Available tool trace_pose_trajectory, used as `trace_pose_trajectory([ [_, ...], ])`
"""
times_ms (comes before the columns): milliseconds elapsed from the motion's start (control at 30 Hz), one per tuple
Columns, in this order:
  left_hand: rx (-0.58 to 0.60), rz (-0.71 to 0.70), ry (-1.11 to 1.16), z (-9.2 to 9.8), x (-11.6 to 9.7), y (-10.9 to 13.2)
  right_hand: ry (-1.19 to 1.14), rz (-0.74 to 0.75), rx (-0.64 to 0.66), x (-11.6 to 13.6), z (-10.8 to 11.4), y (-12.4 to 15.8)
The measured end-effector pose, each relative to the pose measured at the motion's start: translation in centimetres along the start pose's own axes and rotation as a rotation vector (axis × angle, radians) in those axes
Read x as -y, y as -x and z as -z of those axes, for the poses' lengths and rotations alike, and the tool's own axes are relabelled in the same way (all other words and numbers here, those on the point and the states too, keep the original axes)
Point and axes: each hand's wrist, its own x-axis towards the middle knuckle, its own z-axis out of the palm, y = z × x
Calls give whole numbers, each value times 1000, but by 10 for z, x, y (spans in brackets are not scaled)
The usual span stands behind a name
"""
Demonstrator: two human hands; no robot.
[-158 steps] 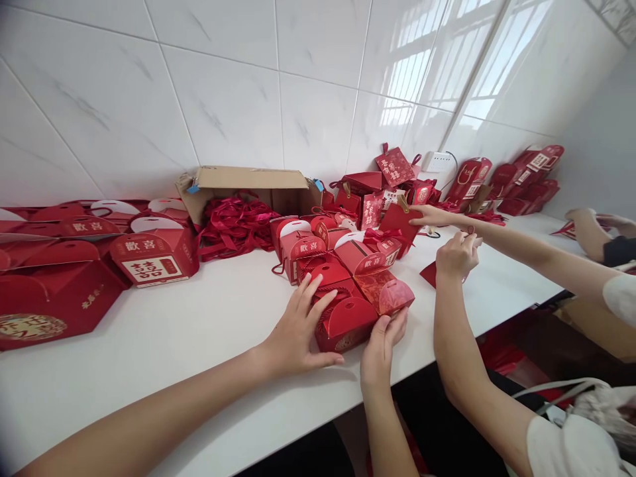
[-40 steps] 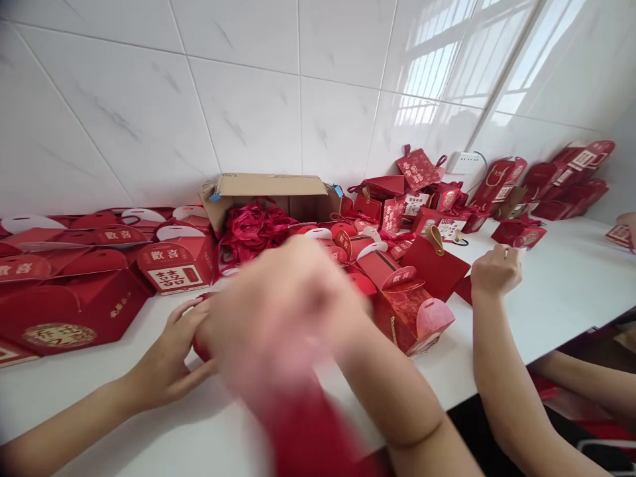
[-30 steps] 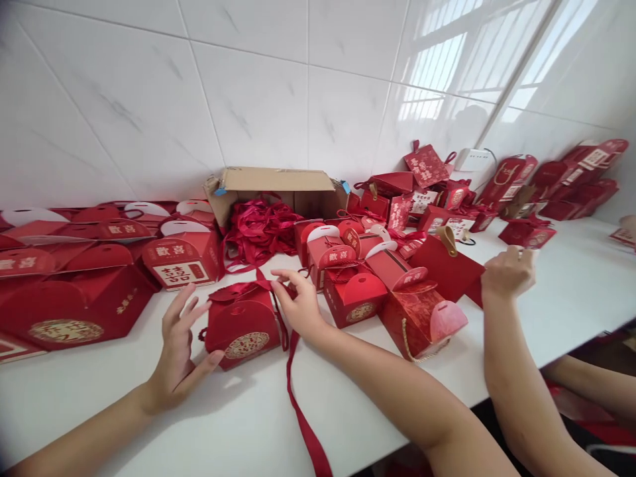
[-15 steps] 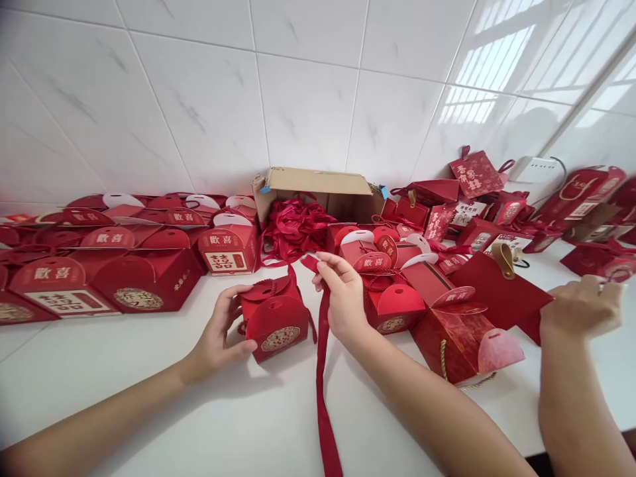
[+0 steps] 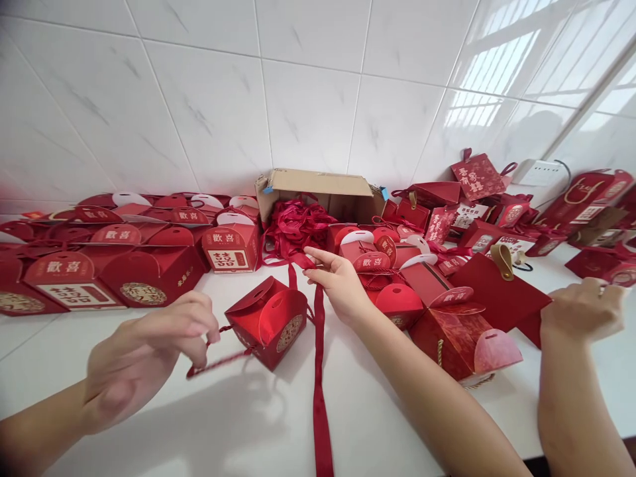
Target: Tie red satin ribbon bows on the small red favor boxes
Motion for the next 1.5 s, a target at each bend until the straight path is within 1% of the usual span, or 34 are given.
trace_pose_trajectory([
  [33, 2, -17, -4, 1, -6, -2, 34, -20, 46, 6, 1, 3],
  [100, -39, -56, -53, 0, -11, -8, 96, -49, 139, 14, 2, 9],
  [167, -90, -41, -184, -4, -7, -15, 130, -58, 200, 19, 1, 13],
  [200, -83, 2, -272, -7, -2, -18, 140, -60, 221, 20, 1, 15],
  [233, -47, 58, -355, -10, 4, -21, 145, -60, 240, 20, 0, 17],
  [267, 20, 116, -422, -13, 10, -23, 150, -60, 260, 20, -1, 18],
  [367, 288, 240, -536, -23, 24, -24, 180, -67, 320, 19, -3, 20],
  [400, 339, 266, -573, -26, 25, -25, 199, -69, 329, 19, -3, 20],
  [467, 364, 327, -675, -34, 22, -29, 241, -70, 333, 20, -1, 19],
  [567, 337, 415, -785, -45, 14, -41, 268, -53, 320, 22, 4, 18],
  [633, 326, 430, -774, -49, 13, -49, 267, -64, 314, 25, 7, 17],
  [700, 312, 439, -699, -51, 15, -52, 280, -98, 315, 27, 10, 17],
  [767, 291, 463, -611, -52, 20, -50, 304, -131, 322, 28, 13, 15],
  [833, 276, 484, -570, -51, 23, -45, 342, -148, 329, 30, 17, 13],
  [967, 286, 486, -569, -51, 26, -42, 431, -182, 358, 33, 22, 8],
  [1267, 252, 510, -566, -51, 31, -44, 546, -267, 514, 47, 27, 12],
  [1500, 244, 514, -559, -51, 31, -45, 562, -296, 519, 49, 33, 10],
])
